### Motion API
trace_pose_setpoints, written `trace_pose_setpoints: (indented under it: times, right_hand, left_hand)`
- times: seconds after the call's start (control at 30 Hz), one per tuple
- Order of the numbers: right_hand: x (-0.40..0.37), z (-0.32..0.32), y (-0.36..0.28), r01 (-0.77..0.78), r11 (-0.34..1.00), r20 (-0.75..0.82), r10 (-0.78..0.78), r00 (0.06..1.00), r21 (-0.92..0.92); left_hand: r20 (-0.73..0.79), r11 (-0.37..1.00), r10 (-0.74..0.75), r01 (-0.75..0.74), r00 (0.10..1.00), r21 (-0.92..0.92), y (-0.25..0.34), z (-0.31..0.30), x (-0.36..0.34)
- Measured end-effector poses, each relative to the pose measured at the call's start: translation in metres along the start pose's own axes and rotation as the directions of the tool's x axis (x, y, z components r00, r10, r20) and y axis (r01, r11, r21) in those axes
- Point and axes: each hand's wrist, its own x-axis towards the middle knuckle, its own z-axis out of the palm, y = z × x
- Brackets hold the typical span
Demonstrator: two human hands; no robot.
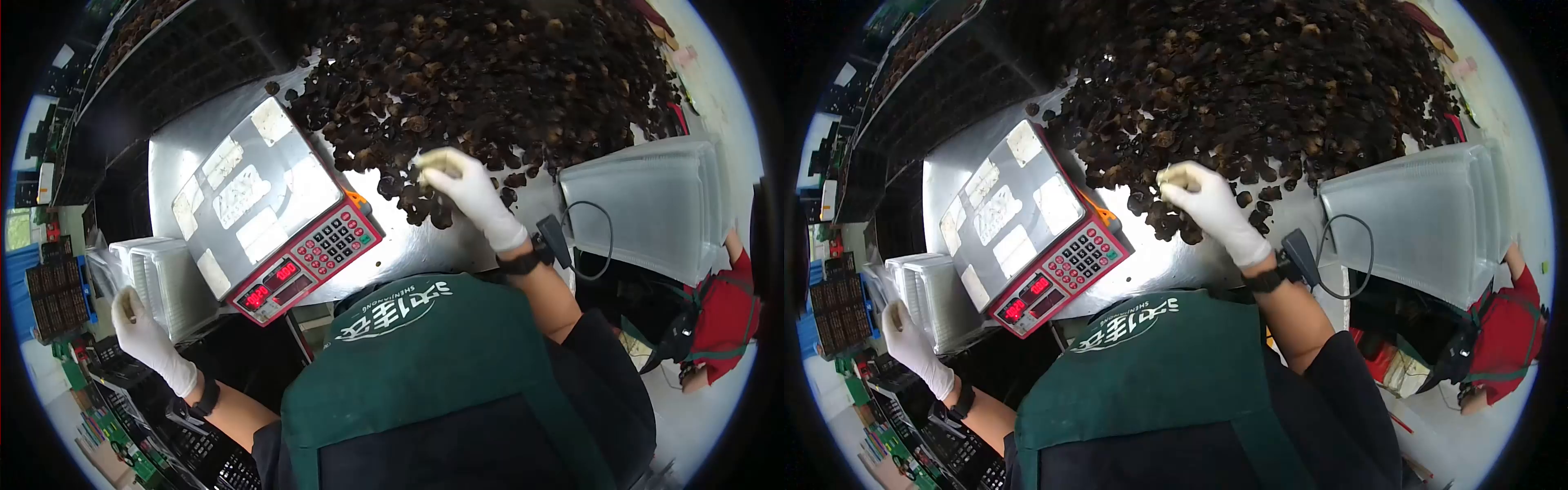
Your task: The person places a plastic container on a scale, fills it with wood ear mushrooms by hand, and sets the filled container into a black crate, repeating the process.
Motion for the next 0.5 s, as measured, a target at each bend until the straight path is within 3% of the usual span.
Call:
trace_pose_setpoints:
  times: [0.03,0.1,0.17,0.23,0.3,0.33,0.37,0.43,0.5]
  right_hand:
    - [0.017,-0.005,0.003,0.187,0.849,-0.046,-0.24,0.97,-0.495]
    - [0.039,0.0,-0.007,0.241,0.538,-0.001,-0.41,0.912,-0.808]
    - [0.056,0.007,-0.015,0.196,0.412,0.056,-0.328,0.943,-0.89]
    - [0.07,0.013,0.0,0.172,0.319,0.115,-0.19,0.975,-0.932]
    - [0.067,0.027,0.0,0.223,0.221,0.195,-0.14,0.971,-0.949]
    - [0.067,0.031,0.002,0.238,0.205,0.218,-0.115,0.969,-0.949]
    - [0.066,0.036,0.004,0.238,0.194,0.202,-0.187,0.961,-0.952]
    - [0.076,0.035,0.017,0.2,0.304,0.122,-0.257,0.959,-0.931]
    - [0.086,0.025,0.029,0.277,0.342,0.107,-0.44,0.892,-0.898]
  left_hand:
    - [-0.062,0.998,0.021,-0.024,0.998,-0.057,0.021,-0.004,-0.006]
    - [-0.068,0.967,0.235,-0.241,0.97,-0.087,0.069,0.003,-0.029]
    - [0.028,0.883,0.409,-0.389,0.912,-0.261,0.096,0.031,-0.054]
    - [0.157,0.85,0.525,-0.504,0.836,-0.154,0.125,0.053,-0.079]
    - [0.335,0.875,0.469,-0.378,0.818,-0.302,0.141,0.07,-0.096]
    - [0.346,0.877,0.456,-0.349,0.82,-0.33,0.147,0.075,-0.102]
    - [0.36,0.878,0.444,-0.319,0.821,-0.356,0.151,0.077,-0.108]
    - [0.394,0.882,0.447,-0.321,0.803,-0.345,0.155,0.077,-0.112]
    - [0.378,0.87,0.465,-0.336,0.8,-0.36,0.159,0.075,-0.113]
